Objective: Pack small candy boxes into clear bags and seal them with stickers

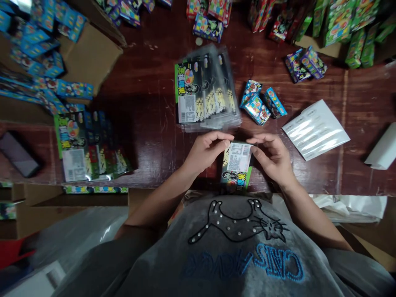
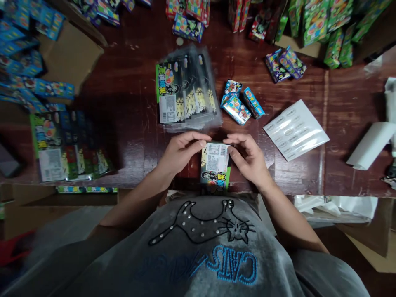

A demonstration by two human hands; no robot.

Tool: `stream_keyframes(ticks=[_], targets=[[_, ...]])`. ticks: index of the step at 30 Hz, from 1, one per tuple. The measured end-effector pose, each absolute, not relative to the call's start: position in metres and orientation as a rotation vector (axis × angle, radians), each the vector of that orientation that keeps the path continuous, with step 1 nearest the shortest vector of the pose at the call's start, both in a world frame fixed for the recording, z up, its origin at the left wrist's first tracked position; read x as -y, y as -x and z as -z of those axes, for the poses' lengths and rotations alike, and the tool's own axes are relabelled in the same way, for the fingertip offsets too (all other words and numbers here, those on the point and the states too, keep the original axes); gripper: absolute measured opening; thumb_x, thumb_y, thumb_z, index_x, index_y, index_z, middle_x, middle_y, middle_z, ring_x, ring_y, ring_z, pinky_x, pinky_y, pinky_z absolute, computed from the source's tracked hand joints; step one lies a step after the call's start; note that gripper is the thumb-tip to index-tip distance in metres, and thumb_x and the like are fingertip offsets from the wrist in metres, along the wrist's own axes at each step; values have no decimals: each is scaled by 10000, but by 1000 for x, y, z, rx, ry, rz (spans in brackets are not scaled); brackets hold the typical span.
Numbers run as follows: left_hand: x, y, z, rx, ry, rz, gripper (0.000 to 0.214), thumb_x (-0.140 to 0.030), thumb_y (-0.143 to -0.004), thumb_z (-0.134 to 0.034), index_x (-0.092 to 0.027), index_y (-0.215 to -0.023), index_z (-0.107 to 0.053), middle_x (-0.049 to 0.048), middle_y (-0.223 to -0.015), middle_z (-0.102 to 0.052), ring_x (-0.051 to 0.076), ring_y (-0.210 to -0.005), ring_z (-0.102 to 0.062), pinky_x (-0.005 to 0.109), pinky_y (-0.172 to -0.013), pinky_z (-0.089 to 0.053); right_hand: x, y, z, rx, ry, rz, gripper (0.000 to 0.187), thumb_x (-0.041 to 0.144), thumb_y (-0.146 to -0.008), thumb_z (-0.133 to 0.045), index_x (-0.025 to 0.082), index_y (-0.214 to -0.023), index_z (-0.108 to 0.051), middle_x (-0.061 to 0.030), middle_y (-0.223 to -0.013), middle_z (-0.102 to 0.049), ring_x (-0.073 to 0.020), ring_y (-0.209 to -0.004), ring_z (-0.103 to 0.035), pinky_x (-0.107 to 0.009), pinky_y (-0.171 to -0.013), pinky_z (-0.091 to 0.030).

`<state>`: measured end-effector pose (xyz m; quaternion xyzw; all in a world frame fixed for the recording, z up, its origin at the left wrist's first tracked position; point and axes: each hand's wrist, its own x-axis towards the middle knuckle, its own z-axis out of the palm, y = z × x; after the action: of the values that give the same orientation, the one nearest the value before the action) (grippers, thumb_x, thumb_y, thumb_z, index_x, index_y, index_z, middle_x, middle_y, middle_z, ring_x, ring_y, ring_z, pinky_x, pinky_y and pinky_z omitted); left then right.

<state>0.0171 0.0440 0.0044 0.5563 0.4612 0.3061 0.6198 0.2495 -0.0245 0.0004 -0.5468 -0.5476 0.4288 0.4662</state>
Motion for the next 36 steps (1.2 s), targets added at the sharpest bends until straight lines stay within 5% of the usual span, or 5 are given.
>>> stream_keyframes(ticks=[14,22,29,33,36], targets=[[-62,-48,-37,-983,-1461,-538,214,-394,-911,-796,-181,-908,-809,53,-909,-835,166,-805,-746,294,-763,-592,21,-273,-22,1031,1489,-1238,280,516,-862,-880,245,-894,-818,-3,-891,-836,-179,-801,-757,-351,-787,-650],[-71,-50,-12,-784,-1724,-444,153,-347,-972,-762,-206,-1028,-782,73,-1080,-833,195,-984,-777,363,-932,-611,45,-304,-22,1435,1408,-1101,263,477,-1002,-742,301,-1176,-830,-77,-1358,-786,-275,-1282,-740,-525,-1143,-590],[-87,-102,-39,-751,-2483,-526,301,-351,-996,-775,-260,-1274,-706,95,-1416,-715,321,-1335,-631,565,-1184,-462,41,-422,8,1388,1943,-206,871,674,-810,-861,240,-1511,-579,-206,-1530,-607,-485,-1478,-510,-773,-1249,-347],[-110,-188,-49,-521,-2512,-474,627,-384,-937,-836,-234,-1486,-575,127,-1623,-556,371,-1529,-487,605,-1262,-386,38,-456,29,1265,1844,-534,721,627,-787,-893,234,-1326,-620,-102,-1144,-768,-317,-1045,-741,-534,-961,-614],[-128,-241,-39,-409,-2419,-447,672,-288,-884,-863,-228,-1489,-578,108,-1521,-638,368,-1487,-546,592,-1228,-423,42,-451,21,1086,1639,-736,639,576,-790,-916,272,-1269,-621,4,-888,-744,-211,-798,-723,-362,-738,-612]])
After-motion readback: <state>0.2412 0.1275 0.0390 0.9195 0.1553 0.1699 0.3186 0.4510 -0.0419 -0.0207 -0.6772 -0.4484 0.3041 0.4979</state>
